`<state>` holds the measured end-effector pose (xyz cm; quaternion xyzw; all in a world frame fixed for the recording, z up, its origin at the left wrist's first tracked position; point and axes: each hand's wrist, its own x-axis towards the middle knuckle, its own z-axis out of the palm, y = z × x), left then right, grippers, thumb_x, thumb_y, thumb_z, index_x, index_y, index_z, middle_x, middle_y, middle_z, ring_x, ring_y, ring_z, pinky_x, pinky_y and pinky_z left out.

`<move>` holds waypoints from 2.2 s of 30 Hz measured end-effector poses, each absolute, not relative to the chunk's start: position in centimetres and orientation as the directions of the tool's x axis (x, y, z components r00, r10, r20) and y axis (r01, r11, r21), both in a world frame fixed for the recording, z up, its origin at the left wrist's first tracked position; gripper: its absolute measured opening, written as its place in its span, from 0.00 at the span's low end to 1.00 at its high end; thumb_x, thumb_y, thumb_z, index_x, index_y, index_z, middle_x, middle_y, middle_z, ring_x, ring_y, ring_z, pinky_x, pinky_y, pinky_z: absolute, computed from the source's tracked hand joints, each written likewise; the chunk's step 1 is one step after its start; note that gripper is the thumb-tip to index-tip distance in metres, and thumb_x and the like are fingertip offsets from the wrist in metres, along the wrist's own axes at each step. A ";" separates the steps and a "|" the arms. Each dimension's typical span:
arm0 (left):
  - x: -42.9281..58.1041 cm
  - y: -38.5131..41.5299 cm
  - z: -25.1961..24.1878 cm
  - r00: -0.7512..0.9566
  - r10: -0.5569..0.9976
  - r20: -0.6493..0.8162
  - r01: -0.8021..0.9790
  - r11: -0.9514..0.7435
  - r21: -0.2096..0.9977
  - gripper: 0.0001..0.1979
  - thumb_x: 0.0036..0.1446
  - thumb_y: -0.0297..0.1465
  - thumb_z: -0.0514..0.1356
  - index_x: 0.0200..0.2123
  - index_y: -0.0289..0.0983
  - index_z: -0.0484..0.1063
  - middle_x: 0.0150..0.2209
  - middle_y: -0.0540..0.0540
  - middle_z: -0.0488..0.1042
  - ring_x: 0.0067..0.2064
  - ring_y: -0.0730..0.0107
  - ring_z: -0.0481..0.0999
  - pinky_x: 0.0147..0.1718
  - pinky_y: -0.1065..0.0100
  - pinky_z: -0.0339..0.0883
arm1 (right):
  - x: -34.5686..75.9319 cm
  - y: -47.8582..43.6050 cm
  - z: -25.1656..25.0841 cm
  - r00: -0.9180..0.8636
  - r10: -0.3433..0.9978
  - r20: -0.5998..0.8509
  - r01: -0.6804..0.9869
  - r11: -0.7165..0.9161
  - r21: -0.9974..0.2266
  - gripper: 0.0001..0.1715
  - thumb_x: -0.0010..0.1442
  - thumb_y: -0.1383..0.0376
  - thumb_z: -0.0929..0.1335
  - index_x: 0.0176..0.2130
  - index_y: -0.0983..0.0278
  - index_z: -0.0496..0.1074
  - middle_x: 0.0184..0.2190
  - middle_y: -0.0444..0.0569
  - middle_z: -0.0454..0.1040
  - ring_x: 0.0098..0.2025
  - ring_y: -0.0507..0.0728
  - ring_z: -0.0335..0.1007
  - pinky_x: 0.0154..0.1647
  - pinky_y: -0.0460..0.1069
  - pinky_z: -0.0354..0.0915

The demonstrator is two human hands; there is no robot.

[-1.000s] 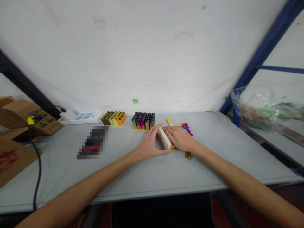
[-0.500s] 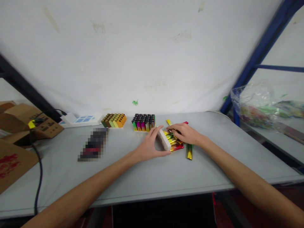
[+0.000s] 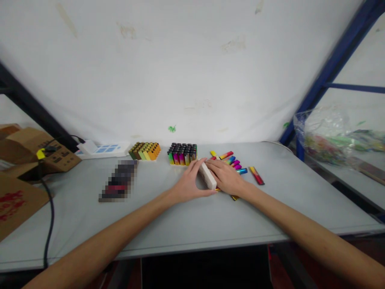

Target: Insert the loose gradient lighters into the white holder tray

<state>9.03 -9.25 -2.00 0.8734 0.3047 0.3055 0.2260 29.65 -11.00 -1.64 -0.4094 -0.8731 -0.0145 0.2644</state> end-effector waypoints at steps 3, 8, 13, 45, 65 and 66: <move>9.0 -9.2 -2.0 0.630 0.670 0.392 0.400 -0.713 0.575 0.54 0.48 0.48 0.73 0.71 0.41 0.50 0.68 0.37 0.59 0.70 0.49 0.59 0.70 0.51 0.55 | 29.9 -10.8 -1.5 -0.545 0.688 0.479 0.699 0.689 -0.194 0.22 0.73 0.65 0.58 0.59 0.68 0.71 0.56 0.60 0.76 0.59 0.64 0.71 0.64 0.61 0.63; 8.9 -9.1 -2.2 0.634 0.673 0.380 0.426 -0.714 0.555 0.54 0.49 0.49 0.72 0.71 0.40 0.49 0.69 0.37 0.57 0.71 0.49 0.57 0.70 0.53 0.53 | 30.6 -10.6 -1.0 -0.541 0.696 0.473 0.708 0.680 -0.190 0.18 0.73 0.66 0.59 0.53 0.66 0.74 0.51 0.57 0.79 0.54 0.62 0.74 0.59 0.60 0.68; 8.5 -9.2 -1.9 0.643 0.682 0.349 0.447 -0.704 0.552 0.55 0.49 0.51 0.72 0.71 0.40 0.48 0.69 0.37 0.57 0.71 0.48 0.58 0.70 0.52 0.55 | 31.7 -10.4 -0.7 -0.567 0.690 0.449 0.718 0.682 -0.140 0.17 0.72 0.68 0.59 0.51 0.68 0.75 0.50 0.59 0.78 0.54 0.63 0.74 0.59 0.60 0.68; 7.5 -8.9 -1.9 0.656 0.657 0.372 0.440 -0.733 0.519 0.54 0.50 0.52 0.71 0.71 0.40 0.48 0.68 0.37 0.58 0.70 0.48 0.58 0.70 0.51 0.54 | 29.7 -11.0 -1.2 -0.494 0.719 0.490 0.745 0.640 -0.189 0.21 0.74 0.66 0.57 0.56 0.68 0.73 0.56 0.60 0.77 0.60 0.62 0.70 0.66 0.61 0.62; 5.8 -8.6 -0.3 0.711 0.628 0.317 0.448 -0.752 0.483 0.48 0.46 0.50 0.73 0.65 0.41 0.59 0.61 0.38 0.64 0.64 0.46 0.65 0.66 0.48 0.59 | 30.2 -10.9 -1.0 -0.581 0.696 0.422 0.741 0.667 -0.082 0.19 0.74 0.66 0.59 0.50 0.68 0.76 0.51 0.59 0.78 0.54 0.62 0.74 0.59 0.59 0.66; 5.9 -8.6 -0.4 0.707 0.627 0.326 0.445 -0.753 0.485 0.48 0.47 0.51 0.72 0.66 0.42 0.58 0.62 0.38 0.64 0.65 0.46 0.64 0.66 0.49 0.59 | 29.8 -11.1 -1.0 -0.586 0.687 0.430 0.732 0.676 -0.083 0.19 0.74 0.65 0.59 0.51 0.68 0.76 0.52 0.59 0.78 0.56 0.62 0.73 0.60 0.59 0.65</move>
